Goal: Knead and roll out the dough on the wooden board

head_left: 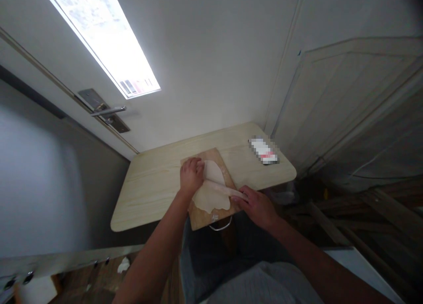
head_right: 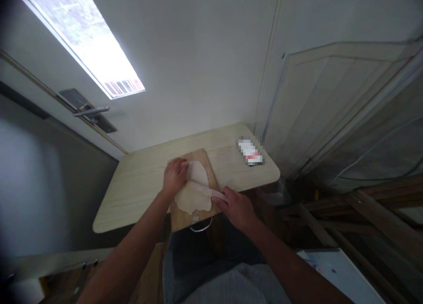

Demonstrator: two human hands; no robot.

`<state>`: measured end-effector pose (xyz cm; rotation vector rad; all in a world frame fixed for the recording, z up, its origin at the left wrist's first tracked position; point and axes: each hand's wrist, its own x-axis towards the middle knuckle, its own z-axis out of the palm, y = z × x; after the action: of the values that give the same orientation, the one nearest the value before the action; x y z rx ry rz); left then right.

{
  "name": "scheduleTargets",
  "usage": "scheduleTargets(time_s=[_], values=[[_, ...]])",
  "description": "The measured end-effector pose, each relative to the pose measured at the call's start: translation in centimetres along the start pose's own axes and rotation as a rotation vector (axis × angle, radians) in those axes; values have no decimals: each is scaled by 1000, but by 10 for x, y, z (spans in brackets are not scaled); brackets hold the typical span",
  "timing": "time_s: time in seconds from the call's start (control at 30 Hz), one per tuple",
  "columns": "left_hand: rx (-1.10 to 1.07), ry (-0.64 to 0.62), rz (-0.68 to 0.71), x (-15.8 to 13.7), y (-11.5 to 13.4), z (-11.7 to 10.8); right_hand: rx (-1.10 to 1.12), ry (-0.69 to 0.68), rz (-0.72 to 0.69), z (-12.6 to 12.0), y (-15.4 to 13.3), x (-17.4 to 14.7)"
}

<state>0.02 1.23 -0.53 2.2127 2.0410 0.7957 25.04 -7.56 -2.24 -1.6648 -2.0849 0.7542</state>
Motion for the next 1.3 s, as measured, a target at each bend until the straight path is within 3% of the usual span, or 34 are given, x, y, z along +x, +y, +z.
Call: scheduleTargets(time_s=[0.27, 0.47, 0.8, 1.07, 1.3], values=[[-43, 13, -26, 2, -9, 14, 42, 31, -88, 2, 10, -4], [51, -21, -45, -18, 1, 6, 93, 7, -165, -1, 21, -6], [240, -60, -99, -58, 22, -9, 40, 72, -19, -3, 13, 6], [256, -67, -142, -51, 23, -5, -235, 240, -39, 1, 9, 24], [262, -71, -148, -39, 21, 0, -280, 287, -16, 4, 8, 35]])
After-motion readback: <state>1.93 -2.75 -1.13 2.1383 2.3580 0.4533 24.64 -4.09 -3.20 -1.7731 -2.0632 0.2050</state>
